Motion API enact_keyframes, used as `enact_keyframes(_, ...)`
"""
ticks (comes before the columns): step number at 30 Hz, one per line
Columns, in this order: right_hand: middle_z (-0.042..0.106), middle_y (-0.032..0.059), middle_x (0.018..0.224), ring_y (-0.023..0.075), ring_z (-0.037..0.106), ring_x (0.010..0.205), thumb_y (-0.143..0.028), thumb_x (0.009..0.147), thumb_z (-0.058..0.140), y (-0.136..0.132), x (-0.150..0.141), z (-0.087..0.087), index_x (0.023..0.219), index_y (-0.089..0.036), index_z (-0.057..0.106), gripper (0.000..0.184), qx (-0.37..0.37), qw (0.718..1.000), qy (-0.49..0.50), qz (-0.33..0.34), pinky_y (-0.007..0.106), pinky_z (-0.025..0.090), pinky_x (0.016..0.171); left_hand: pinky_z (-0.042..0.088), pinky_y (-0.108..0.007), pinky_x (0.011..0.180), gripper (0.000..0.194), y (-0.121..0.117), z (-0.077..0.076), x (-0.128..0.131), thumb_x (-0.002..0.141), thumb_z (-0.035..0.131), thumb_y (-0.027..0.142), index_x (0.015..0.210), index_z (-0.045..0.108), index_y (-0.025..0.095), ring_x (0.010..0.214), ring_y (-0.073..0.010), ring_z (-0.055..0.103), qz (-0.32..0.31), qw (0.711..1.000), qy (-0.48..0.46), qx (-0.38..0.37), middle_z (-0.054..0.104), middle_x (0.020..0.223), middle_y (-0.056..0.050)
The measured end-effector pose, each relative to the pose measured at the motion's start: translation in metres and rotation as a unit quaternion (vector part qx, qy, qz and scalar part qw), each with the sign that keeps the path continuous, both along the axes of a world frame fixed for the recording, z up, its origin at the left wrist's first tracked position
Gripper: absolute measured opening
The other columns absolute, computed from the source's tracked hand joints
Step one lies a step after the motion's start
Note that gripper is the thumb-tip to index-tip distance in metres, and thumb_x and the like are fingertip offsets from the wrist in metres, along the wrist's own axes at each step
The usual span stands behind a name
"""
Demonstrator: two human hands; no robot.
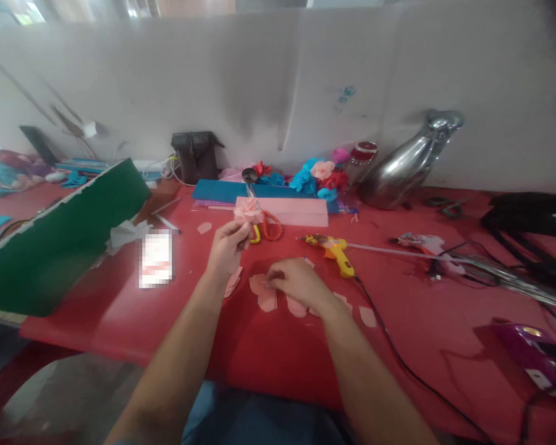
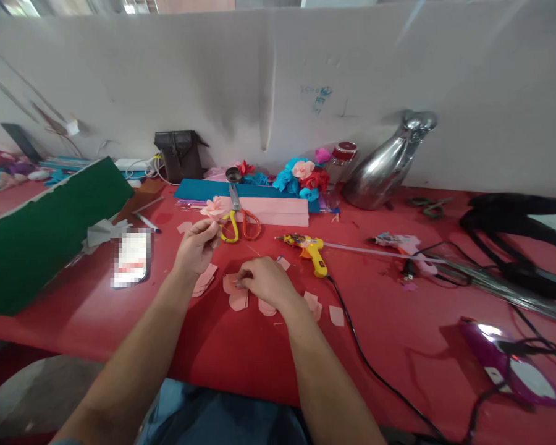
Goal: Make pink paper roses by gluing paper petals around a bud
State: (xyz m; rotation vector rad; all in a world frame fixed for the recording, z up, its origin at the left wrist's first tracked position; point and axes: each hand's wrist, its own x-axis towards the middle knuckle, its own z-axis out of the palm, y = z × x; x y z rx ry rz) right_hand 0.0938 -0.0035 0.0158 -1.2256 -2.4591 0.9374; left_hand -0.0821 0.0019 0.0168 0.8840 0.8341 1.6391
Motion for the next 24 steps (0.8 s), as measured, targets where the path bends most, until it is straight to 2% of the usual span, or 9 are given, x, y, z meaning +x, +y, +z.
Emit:
enact_keyframes(3,0.072,0.0013,0.075,0.0165,0.062,0.073,-0.022,0.077,0.054,0.0014,0.0002,-0.0003,0.072,-0.021,0.069,0.016,-0.023,1.000,0.000,0.009,0.024,0.037,0.059,0.026,-0.020,0.044,0.014,-0.0016,0.0014,0.0021,0.068,0.070,0.026,0.068,0.063,0.014,0.047,-0.0040,0.039,-0.037,0.999,0.000,-0.018,0.050,0.058,0.002)
enact_keyframes(9,0.072,0.0022,0.085,0.0167,0.063,0.080,-0.013,0.076,0.049,0.0027,0.0003,-0.0043,0.079,-0.022,0.069,0.022,-0.003,1.000,0.002,0.005,0.024,0.040,0.066,0.029,-0.018,0.045,0.018,-0.0018,-0.0020,0.0033,0.067,0.071,0.027,0.065,0.060,0.013,0.049,-0.0033,0.041,-0.088,0.994,-0.004,-0.060,0.054,0.065,0.000)
enact_keyframes(15,0.070,-0.0004,0.070,0.0145,0.061,0.066,-0.015,0.071,0.056,0.0002,-0.0039,-0.0009,0.070,-0.023,0.068,0.015,0.009,0.999,0.015,-0.037,0.023,0.037,0.059,0.027,-0.017,0.043,0.018,-0.0020,-0.0032,0.0036,0.066,0.072,0.027,0.070,0.063,0.013,0.049,-0.0027,0.040,-0.103,0.991,-0.002,-0.090,0.054,0.066,0.000)
enact_keyframes(20,0.067,0.0015,0.068,0.0148,0.059,0.062,-0.025,0.074,0.057,0.0019,-0.0047,-0.0006,0.067,-0.020,0.062,0.010,0.025,0.984,0.120,-0.132,0.025,0.039,0.058,0.022,-0.017,0.040,0.023,-0.0062,0.0035,0.0058,0.062,0.075,0.028,0.070,0.060,0.013,0.048,-0.0027,0.039,-0.117,0.983,-0.003,-0.139,0.054,0.066,0.000)
enact_keyframes(24,0.063,-0.0006,0.068,0.0141,0.058,0.063,-0.028,0.072,0.058,0.0066,-0.0017,-0.0036,0.070,-0.020,0.055,0.009,-0.039,0.943,0.256,-0.210,0.026,0.042,0.060,0.023,-0.017,0.040,0.025,-0.0069,0.0055,0.0081,0.062,0.074,0.031,0.068,0.057,0.014,0.047,-0.0025,0.038,-0.111,0.983,-0.002,-0.146,0.055,0.069,0.000)
